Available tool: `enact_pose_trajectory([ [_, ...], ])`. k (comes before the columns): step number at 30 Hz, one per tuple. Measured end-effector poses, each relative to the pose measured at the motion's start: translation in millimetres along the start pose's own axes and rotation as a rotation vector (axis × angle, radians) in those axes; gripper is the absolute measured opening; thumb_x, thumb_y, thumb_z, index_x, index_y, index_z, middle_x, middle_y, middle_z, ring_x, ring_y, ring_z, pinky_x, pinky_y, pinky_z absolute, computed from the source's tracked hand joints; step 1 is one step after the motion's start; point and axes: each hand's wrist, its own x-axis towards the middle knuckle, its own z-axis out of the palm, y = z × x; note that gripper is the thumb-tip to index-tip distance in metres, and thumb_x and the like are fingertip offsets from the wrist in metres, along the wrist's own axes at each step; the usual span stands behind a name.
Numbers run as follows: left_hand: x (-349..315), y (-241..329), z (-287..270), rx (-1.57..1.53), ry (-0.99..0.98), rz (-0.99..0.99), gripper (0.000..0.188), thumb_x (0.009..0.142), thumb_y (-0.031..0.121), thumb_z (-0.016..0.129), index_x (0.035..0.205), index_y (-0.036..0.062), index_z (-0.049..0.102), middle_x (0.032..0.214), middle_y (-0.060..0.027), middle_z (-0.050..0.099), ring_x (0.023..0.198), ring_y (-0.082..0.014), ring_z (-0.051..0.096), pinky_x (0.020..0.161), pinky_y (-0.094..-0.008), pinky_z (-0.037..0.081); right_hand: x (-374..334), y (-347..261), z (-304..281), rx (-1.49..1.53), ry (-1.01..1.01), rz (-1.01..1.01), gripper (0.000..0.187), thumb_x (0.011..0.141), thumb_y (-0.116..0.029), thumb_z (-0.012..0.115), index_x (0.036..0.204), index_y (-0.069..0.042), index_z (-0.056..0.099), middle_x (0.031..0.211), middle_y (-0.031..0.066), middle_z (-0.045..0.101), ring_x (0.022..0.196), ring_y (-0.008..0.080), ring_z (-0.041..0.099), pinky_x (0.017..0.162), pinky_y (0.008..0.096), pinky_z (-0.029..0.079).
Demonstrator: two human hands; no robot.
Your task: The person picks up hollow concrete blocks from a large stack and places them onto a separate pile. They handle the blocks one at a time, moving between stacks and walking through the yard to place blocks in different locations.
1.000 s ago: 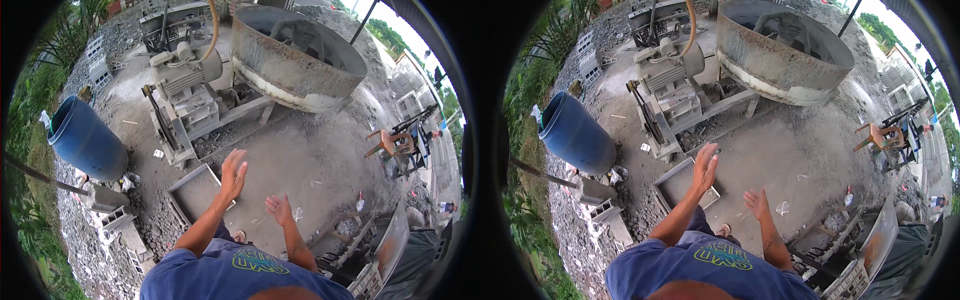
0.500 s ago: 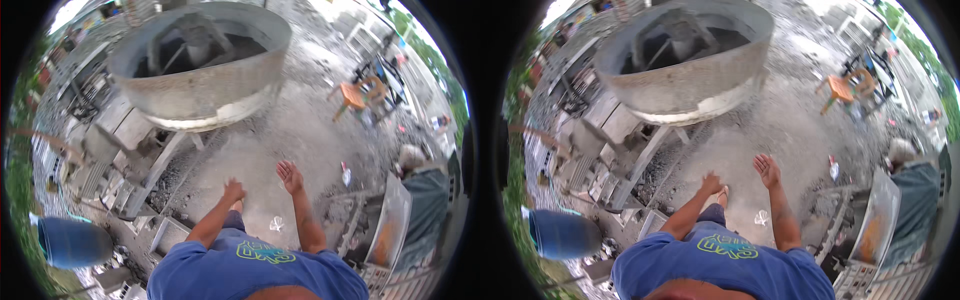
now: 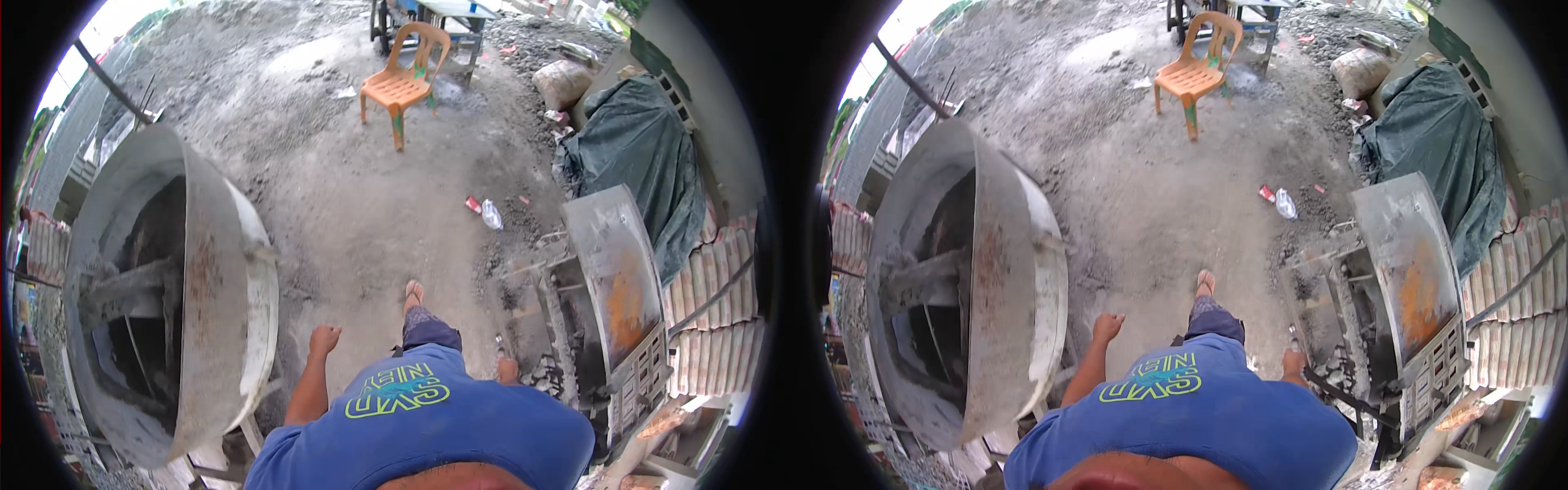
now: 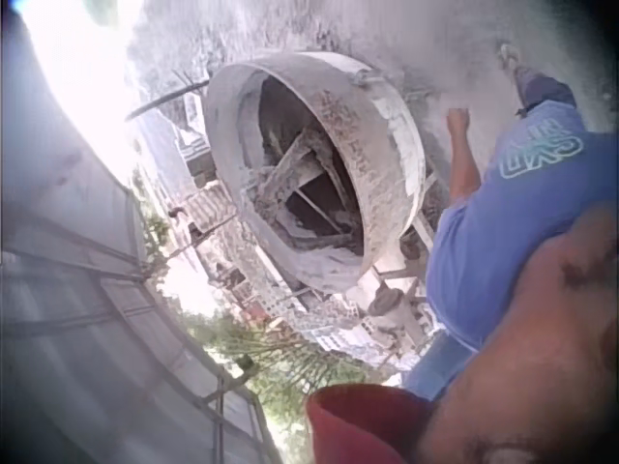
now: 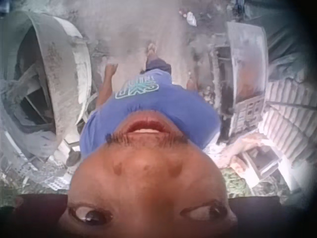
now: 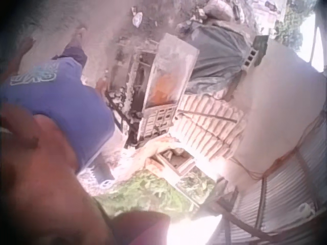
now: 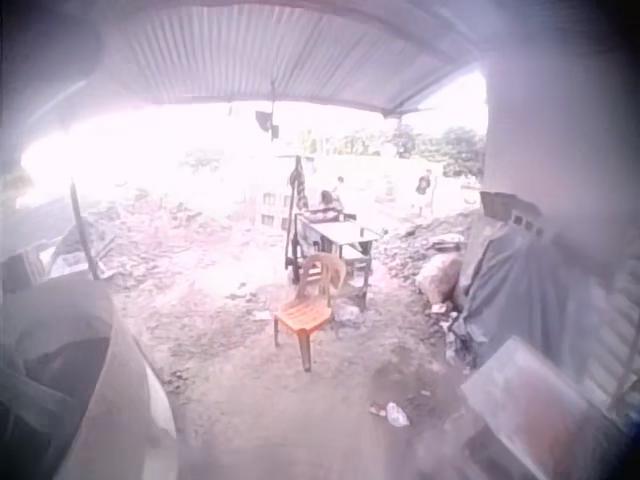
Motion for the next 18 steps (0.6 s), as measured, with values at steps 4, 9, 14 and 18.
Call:
enact_pose_trajectory([
  [4,82.6,-9.3,-26.1,-0.098,-0.074,-0.038,0.032,0.079,0.035,0.058,0.091,0.0084,0.070,0.085,-0.0177,0.066,0.074,-0.0332,0.064,0.070,-0.0395,0.050,23.9,-194.9,37.4,0.467,-0.408,0.256,0.013,0.080,-0.018,0.059,0.074,-0.007,0.062,0.056,0.0031,0.053,0.045,0.0141,0.050,0.039,0.0304,0.039],
  [9,184.4,51.4,-98.8,-0.649,0.061,-0.219,0.027,0.079,0.020,0.062,0.098,0.0004,0.067,0.073,-0.0088,0.067,0.063,-0.0156,0.063,0.059,-0.0293,0.050,122.2,-479.2,63.3,0.177,-0.597,-0.363,0.030,0.081,-0.033,0.060,0.088,-0.004,0.063,0.065,0.0039,0.060,0.054,0.0123,0.056,0.050,0.0263,0.046],
  [14,319.1,58.2,-144.3,-0.613,0.160,-0.256,0.026,0.080,0.019,0.061,0.097,0.0006,0.067,0.074,-0.0098,0.067,0.064,-0.0164,0.063,0.059,-0.0295,0.050,165.3,-731.1,82.8,0.287,-0.613,-0.671,0.030,0.080,-0.026,0.063,0.096,-0.001,0.063,0.069,0.0045,0.062,0.061,0.0117,0.060,0.055,0.0259,0.048],
  [18,442.1,60.1,-204.1,-0.708,0.241,-0.231,0.027,0.079,0.021,0.061,0.095,0.0002,0.067,0.081,-0.0131,0.068,0.070,-0.0182,0.065,0.063,-0.0300,0.050,180.5,-849.8,116.5,0.066,-0.577,-0.783,0.031,0.078,-0.021,0.064,0.101,-0.001,0.062,0.074,0.0079,0.065,0.063,0.0137,0.062,0.059,0.0279,0.050],
])
